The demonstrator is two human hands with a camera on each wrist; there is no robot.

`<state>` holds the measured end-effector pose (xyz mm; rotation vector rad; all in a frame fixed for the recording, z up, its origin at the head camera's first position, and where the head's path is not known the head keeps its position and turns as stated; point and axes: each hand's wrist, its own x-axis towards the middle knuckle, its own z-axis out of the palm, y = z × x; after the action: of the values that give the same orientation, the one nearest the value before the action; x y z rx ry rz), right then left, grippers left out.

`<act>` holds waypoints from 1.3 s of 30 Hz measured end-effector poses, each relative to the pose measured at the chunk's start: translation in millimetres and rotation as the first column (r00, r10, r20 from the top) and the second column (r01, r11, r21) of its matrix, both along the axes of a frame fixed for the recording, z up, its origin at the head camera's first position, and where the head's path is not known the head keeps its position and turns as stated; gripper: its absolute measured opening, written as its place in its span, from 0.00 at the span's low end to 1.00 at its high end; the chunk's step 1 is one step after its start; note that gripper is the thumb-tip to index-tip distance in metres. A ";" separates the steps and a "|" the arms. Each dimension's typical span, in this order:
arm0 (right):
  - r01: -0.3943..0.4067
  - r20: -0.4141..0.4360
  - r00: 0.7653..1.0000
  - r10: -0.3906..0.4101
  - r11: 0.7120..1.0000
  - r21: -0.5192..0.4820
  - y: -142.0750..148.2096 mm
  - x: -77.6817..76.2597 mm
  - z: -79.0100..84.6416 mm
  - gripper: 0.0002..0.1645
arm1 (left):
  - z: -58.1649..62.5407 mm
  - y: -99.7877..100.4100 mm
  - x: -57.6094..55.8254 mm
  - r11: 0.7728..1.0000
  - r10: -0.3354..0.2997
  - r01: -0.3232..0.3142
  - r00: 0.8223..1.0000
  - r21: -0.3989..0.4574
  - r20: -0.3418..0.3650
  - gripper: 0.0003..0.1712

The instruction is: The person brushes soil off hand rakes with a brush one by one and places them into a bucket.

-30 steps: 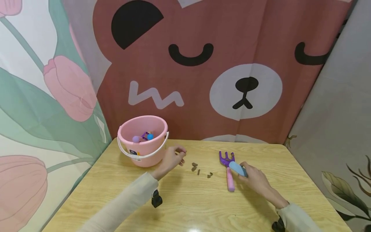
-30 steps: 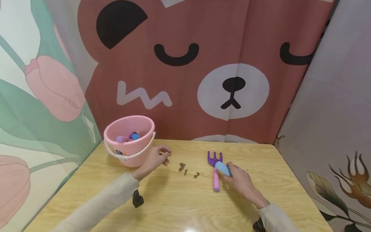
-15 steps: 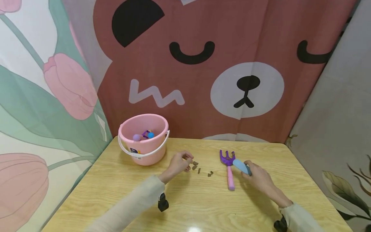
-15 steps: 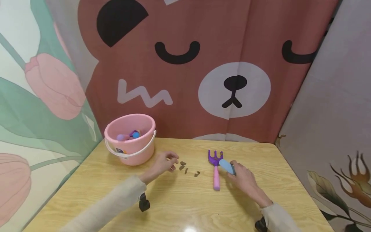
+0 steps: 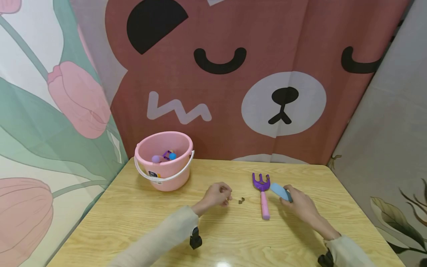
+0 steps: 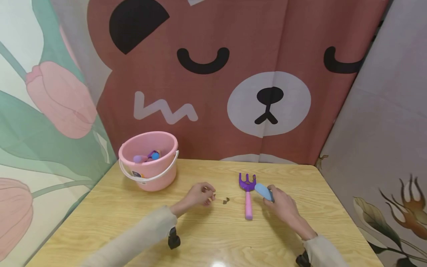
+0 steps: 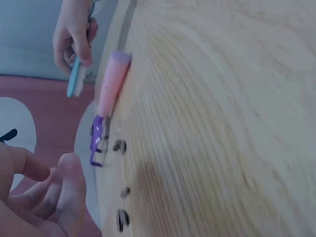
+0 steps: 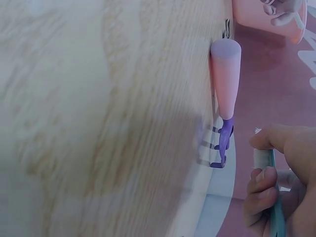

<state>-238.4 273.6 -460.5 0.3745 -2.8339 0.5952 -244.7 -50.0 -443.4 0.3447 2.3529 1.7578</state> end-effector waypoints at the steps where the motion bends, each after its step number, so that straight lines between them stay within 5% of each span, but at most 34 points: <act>1: -0.001 0.002 1.000 0.001 1.000 0.000 0.9 0.5 0.2 0.29 | 0.1 3.2 0.9 1.000 -0.002 0.002 1.000 0.011 0.024 0.10; 6: -0.009 0.003 1.000 0.009 1.000 0.002 4.1 2.4 1.4 0.28 | -3.6 21.1 5.5 0.999 -0.026 0.021 0.995 0.049 0.097 0.13; 18: -0.010 0.003 1.000 0.010 1.000 -0.008 4.3 1.0 -4.2 0.27 | -21.7 52.1 8.6 0.998 -0.045 0.040 0.992 0.042 0.116 0.10; 39: -0.005 -0.012 1.000 0.005 1.000 -0.018 1.9 -2.2 -4.4 0.28 | -34.7 91.7 5.2 1.000 0.016 -0.016 1.000 0.016 0.021 0.07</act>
<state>-240.6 275.6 -464.9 0.3804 -2.8153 0.6171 -239.5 41.7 -478.1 0.3094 2.3353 1.7795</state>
